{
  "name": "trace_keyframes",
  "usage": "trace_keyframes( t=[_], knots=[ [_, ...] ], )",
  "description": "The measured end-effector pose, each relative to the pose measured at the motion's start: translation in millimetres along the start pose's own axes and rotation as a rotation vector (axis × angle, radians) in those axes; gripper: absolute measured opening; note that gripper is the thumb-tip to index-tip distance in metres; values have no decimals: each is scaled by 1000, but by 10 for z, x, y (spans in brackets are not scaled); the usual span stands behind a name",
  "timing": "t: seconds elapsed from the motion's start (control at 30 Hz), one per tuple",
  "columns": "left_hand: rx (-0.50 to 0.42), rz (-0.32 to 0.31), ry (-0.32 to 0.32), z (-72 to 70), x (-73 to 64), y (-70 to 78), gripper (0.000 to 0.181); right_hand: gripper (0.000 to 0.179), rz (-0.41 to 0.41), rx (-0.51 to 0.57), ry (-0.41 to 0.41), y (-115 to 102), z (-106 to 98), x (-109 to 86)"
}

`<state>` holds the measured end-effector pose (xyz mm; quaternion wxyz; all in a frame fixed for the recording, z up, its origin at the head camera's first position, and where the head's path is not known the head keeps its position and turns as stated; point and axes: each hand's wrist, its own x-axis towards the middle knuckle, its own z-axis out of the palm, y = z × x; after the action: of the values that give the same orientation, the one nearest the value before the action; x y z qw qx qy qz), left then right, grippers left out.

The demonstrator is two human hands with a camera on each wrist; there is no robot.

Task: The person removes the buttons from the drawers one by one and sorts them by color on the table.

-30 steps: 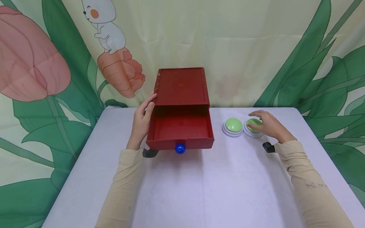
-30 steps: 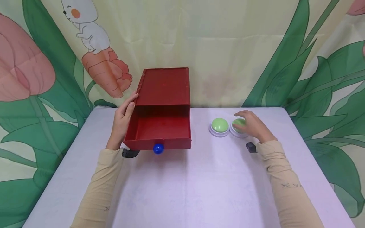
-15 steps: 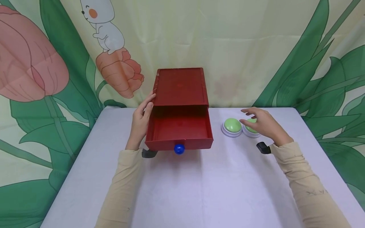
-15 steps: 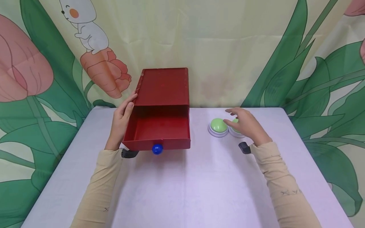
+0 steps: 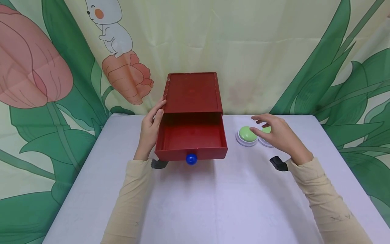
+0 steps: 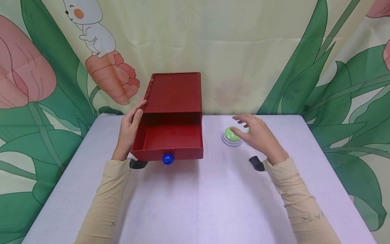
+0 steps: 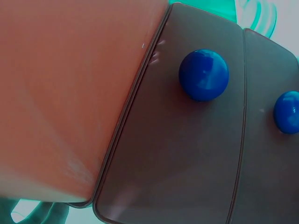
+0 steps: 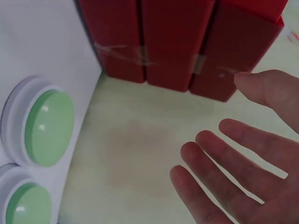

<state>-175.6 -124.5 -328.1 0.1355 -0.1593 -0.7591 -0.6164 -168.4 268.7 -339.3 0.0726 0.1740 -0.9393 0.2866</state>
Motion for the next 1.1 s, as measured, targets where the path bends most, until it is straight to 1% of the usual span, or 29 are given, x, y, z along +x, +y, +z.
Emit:
trace_keyframes(
  t=[0.07,0.3,0.67,0.9,1.1],
  knots=[
    [-1,0,0,2,1,0,42,40,-14,4,16,-53,-2,-21],
    [0,2,-1,5,0,6,42,34,-120,12,77,-230,-24,-107],
    [1,-5,-3,3,-6,8,42,29,-209,71,134,-512,-70,-233],
    [-6,-14,-6,5,-4,12,43,29,-234,92,150,-671,-64,-297],
    [-8,-13,-3,7,-4,7,43,26,-274,125,155,-814,-53,-349]
  ],
)
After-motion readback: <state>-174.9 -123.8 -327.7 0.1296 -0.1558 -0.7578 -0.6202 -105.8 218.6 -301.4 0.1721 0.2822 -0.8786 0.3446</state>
